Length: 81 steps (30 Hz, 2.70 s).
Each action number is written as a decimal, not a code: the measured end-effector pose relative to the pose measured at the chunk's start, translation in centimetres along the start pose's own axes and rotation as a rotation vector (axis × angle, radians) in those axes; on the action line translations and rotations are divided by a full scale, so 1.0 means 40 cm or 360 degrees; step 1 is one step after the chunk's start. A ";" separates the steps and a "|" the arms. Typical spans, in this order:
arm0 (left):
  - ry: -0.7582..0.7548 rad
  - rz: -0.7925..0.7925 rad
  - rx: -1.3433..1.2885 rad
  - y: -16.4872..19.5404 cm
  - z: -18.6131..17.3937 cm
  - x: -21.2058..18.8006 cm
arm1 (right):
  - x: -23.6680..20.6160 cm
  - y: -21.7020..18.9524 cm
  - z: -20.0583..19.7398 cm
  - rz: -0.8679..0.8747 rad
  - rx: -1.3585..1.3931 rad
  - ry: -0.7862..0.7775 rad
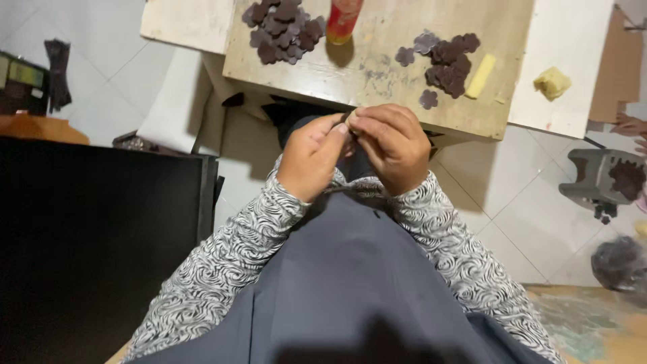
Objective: The person sits at a workbench and wipes dark flower-shaped foam pieces one at a time with a yellow sponge, then sets each piece on the table with a pile of similar pieces. A plastic bottle sits on the bench and the person occasionally reaches for a new piece to treat.
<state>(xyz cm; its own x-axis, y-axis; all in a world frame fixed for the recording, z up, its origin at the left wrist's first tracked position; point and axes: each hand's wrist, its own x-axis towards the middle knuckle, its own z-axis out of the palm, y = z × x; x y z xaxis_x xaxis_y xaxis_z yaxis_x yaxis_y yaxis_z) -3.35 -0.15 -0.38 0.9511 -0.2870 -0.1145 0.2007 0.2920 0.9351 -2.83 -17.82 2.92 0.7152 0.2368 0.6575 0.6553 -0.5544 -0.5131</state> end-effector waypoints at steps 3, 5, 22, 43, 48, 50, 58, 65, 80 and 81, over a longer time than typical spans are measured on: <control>0.0047 -0.0227 -0.0144 0.003 -0.007 0.004 | 0.000 0.007 -0.001 0.0179 -0.0130 -0.0037; 0.0045 -0.0301 -0.0231 0.003 -0.019 0.013 | -0.002 0.008 -0.006 0.0147 -0.0109 0.0025; -0.0069 -0.0108 -0.0605 -0.021 -0.025 0.016 | -0.004 -0.019 0.000 -0.0386 -0.0051 -0.0076; -0.0077 -0.0138 -0.0374 0.015 -0.015 0.028 | -0.011 0.060 -0.023 0.0754 0.0597 0.0084; 0.0070 -0.0149 0.1070 0.074 0.015 -0.009 | 0.000 0.036 -0.030 0.0925 0.1116 -0.0354; 0.0150 -0.0001 0.1179 0.089 0.022 -0.015 | -0.001 0.032 -0.018 0.1119 0.0941 -0.0350; -0.0119 0.0118 0.0059 0.042 -0.001 0.006 | -0.025 0.051 0.004 0.1552 0.1553 0.0016; -0.0063 -0.0011 -0.0032 -0.021 -0.014 0.022 | 0.006 -0.025 -0.017 0.0503 0.0356 0.0085; -0.0085 -0.0074 -0.0047 -0.030 -0.023 0.014 | 0.020 -0.023 -0.024 -0.0065 -0.0197 -0.0092; -0.0090 -0.0070 -0.0050 -0.031 -0.024 0.013 | 0.019 -0.027 -0.022 -0.0105 -0.0179 -0.0085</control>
<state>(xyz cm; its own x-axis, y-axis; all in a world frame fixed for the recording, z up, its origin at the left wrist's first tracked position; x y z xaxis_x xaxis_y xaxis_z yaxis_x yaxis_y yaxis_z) -2.88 0.21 -1.91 0.9266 -0.3508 -0.1355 0.2502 0.3061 0.9186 -3.21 -17.73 4.45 0.6854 0.3161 0.6560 0.6721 -0.6215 -0.4027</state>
